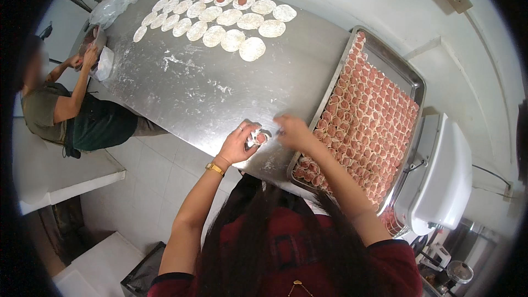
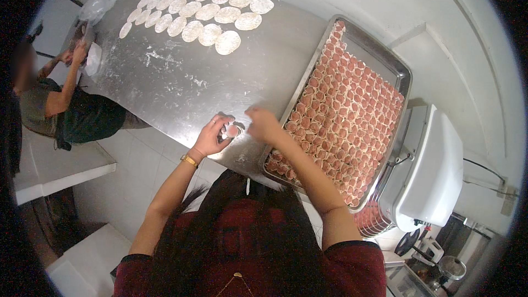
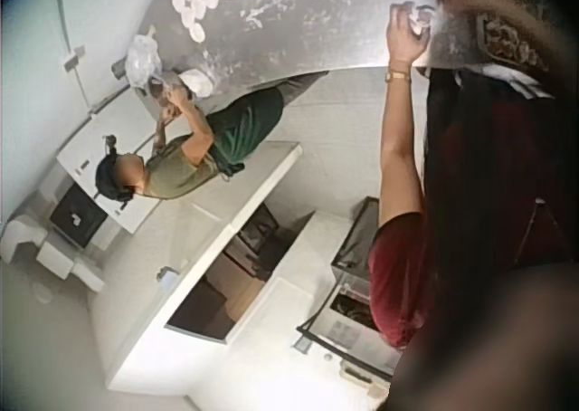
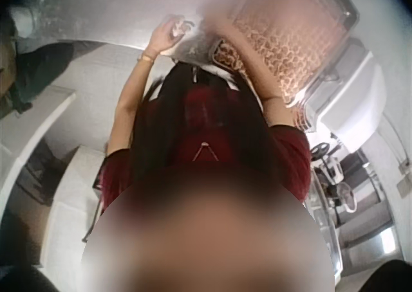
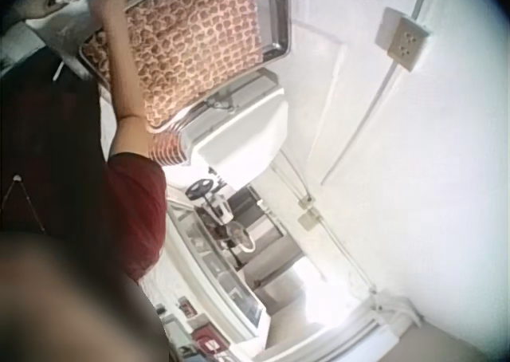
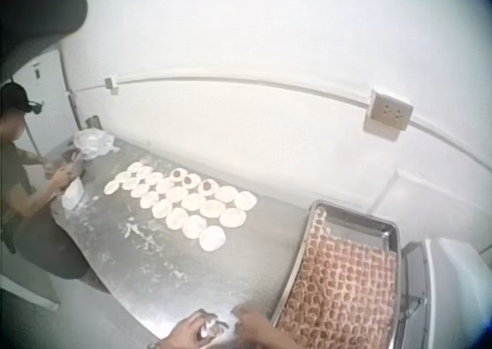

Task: The person places small portions of meat filling onto circular dough wrappers on a stainless steel table, folds them into dumplings, and arranges them on a metal tray. Another person assists by preparing additional wrappers nearby.

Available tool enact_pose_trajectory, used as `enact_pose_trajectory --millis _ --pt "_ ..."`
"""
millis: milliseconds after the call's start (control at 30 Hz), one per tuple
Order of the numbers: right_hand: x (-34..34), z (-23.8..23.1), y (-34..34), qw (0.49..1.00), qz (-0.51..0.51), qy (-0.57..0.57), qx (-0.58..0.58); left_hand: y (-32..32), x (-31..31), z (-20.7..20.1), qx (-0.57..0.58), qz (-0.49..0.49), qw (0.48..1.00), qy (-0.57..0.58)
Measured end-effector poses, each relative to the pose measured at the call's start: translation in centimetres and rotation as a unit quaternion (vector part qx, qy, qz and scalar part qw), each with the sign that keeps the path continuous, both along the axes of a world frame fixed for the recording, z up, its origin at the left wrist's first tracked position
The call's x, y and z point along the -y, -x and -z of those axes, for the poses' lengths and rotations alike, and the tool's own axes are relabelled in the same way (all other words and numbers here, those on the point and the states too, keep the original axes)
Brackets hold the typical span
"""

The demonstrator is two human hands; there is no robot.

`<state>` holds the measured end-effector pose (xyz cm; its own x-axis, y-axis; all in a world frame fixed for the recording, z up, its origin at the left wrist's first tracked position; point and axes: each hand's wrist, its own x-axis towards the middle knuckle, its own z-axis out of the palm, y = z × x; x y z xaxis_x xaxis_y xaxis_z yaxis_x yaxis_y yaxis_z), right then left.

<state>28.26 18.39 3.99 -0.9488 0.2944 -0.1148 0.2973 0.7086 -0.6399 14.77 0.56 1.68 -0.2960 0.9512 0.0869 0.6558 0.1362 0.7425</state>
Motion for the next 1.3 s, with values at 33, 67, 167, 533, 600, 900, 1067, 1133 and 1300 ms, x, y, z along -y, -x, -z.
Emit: enact_pose_trajectory --millis 33,67,167,533,600,900,1067,1133,1300 --pt "1.5 0.4 0.0 0.999 0.005 0.016 -0.046 0.0 0.2 0.1 0.020 -0.011 1.000 0.009" --pt "2.7 0.7 -0.1 0.997 0.016 0.033 -0.062 0.0 0.2 0.3 0.028 -0.021 0.999 -0.001" --pt "4.8 1.4 0.6 0.994 0.050 0.069 -0.065 -0.3 0.6 1.1 0.058 -0.055 0.997 -0.019" --pt "5.7 2.5 0.7 0.989 0.051 0.032 -0.137 -1.2 0.9 0.7 0.117 -0.123 0.985 -0.018" --pt "5.6 2.4 0.7 0.986 0.057 0.059 -0.144 -1.2 0.9 0.6 0.117 -0.126 0.984 -0.044" --pt "-11.3 -0.9 -3.9 0.905 0.264 0.235 -0.239 -1.8 0.5 2.2 0.031 -0.178 0.981 -0.073" --pt "-27.8 -1.9 -7.1 0.870 0.444 0.067 -0.205 -1.9 0.4 1.9 0.000 -0.163 0.986 -0.041" --pt "-31.9 -1.1 -7.2 0.878 0.453 -0.040 -0.146 -2.2 0.3 1.6 0.002 -0.166 0.985 -0.039" --pt "-35.9 2.3 -5.5 0.901 0.412 -0.128 -0.038 -2.3 0.0 1.2 -0.023 -0.161 0.986 -0.042"
